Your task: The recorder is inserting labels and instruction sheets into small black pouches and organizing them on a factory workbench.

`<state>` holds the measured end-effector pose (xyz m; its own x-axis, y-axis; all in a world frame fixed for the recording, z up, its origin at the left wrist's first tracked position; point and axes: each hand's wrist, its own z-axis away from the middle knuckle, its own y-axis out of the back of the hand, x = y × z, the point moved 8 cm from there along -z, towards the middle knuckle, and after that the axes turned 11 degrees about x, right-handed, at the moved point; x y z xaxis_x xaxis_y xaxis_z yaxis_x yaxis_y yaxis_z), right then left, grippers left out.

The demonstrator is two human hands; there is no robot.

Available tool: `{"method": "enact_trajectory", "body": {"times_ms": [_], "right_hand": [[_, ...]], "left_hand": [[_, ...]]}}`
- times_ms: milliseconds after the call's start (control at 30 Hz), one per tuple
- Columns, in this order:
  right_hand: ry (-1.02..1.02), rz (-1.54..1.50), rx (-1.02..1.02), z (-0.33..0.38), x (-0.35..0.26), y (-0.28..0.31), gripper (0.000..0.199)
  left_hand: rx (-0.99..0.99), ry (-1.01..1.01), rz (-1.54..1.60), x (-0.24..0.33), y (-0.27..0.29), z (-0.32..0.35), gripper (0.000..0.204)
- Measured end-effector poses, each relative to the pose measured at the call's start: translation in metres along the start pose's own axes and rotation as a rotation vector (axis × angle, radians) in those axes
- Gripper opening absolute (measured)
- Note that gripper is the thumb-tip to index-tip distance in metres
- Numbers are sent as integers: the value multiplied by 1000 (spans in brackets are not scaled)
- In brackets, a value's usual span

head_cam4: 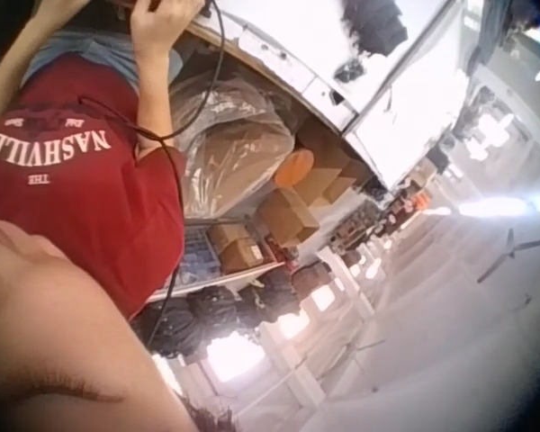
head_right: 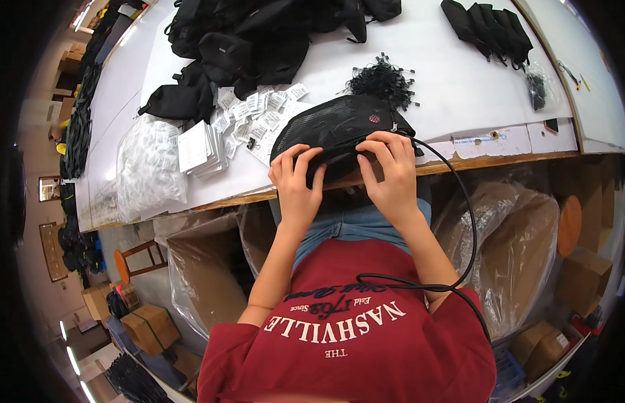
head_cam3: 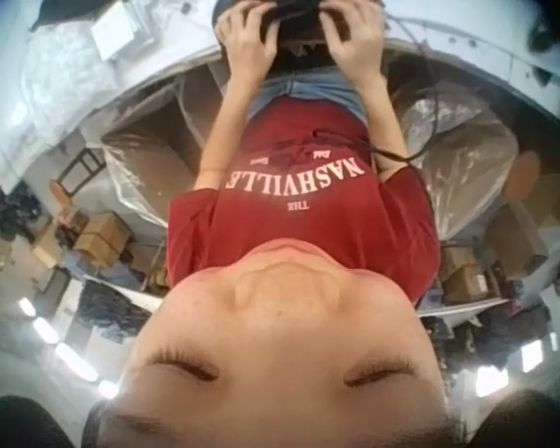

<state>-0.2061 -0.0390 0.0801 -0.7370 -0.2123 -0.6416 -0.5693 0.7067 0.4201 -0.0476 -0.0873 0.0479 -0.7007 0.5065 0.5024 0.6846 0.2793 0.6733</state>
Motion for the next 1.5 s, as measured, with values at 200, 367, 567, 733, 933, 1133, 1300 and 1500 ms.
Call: {"method": "enact_trajectory", "body": {"times_ms": [200,367,567,733,933,1133,1300,1500], "right_hand": [[2,-60,-34,17,12,20,15],[48,19,-61,-1,1,15,16],[81,116,-218,1,19,-27,14],[94,128,-265,-6,18,-37,14],[113,104,-330,-5,18,-47,18],[49,133,-321,-1,22,-50,23],[175,99,-261,-6,10,-55,20],[223,11,-263,-19,12,-58,11]], "left_hand": [[-22,-36,136,-4,-4,-7,23],[-28,-37,136,0,-2,0,12],[0,-24,69,-9,0,-1,10],[44,-159,44,-9,-4,-9,12],[-18,-253,52,-11,-7,-23,12],[-33,-191,126,-14,-11,-26,12],[-50,-252,119,-14,-13,-24,17],[-90,-190,183,-8,-4,-31,15]]}}
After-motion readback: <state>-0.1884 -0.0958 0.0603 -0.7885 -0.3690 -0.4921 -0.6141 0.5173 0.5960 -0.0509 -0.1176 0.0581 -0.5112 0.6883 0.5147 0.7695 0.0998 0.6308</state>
